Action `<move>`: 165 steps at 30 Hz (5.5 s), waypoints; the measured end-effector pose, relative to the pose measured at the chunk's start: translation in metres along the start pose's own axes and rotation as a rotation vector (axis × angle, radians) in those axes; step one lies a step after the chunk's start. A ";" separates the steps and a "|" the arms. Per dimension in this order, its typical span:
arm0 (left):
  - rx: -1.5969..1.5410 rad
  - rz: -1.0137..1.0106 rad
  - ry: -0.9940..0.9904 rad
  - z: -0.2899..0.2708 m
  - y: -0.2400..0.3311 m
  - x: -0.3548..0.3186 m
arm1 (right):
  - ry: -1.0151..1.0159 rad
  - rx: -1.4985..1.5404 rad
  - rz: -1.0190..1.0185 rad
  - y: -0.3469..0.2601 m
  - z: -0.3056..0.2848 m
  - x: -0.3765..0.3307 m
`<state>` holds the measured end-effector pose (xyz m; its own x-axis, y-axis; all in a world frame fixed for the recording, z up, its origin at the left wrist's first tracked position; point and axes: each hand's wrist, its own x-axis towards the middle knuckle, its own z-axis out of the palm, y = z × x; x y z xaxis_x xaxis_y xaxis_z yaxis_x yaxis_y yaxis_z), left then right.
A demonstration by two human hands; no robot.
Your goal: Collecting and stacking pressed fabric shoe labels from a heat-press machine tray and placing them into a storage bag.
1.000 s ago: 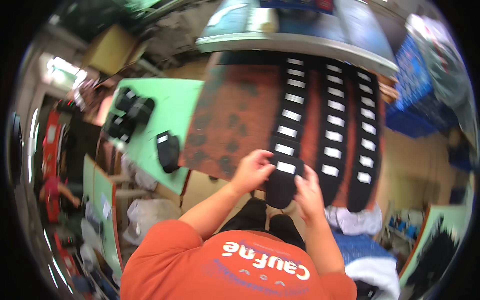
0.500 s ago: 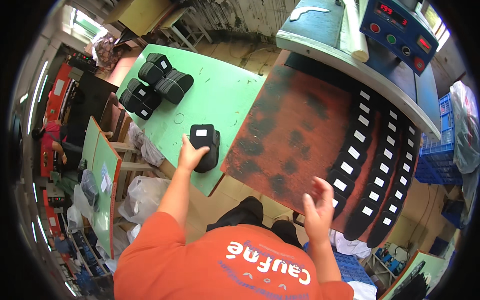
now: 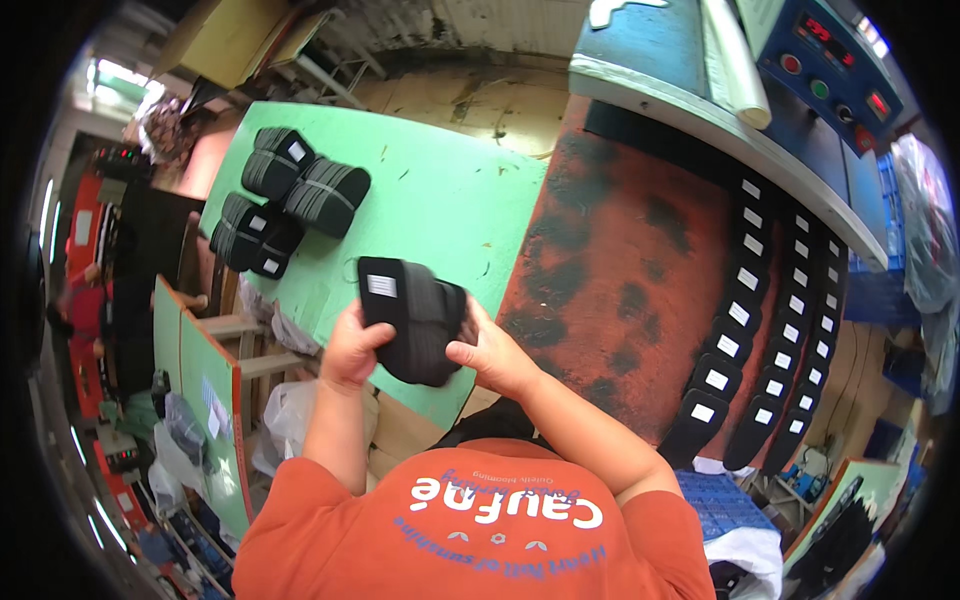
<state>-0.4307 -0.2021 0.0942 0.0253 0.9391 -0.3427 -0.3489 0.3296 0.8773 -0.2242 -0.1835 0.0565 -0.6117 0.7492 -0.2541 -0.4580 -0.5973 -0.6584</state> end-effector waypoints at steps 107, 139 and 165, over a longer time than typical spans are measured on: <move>0.672 0.109 -0.229 0.271 -0.132 0.106 | 0.779 0.530 -0.618 -0.098 -0.168 -0.252; 0.806 0.341 -0.253 0.238 -0.142 0.021 | 0.902 0.273 -0.465 -0.088 -0.148 -0.235; 1.564 0.609 0.391 0.019 -0.033 0.106 | 0.476 -0.085 -0.101 -0.070 -0.061 -0.120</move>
<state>-0.3987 -0.1113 0.0348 -0.0485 0.9556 0.2906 0.9563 -0.0396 0.2897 -0.0796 -0.2144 0.0898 -0.1953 0.8615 -0.4688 -0.4336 -0.5045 -0.7466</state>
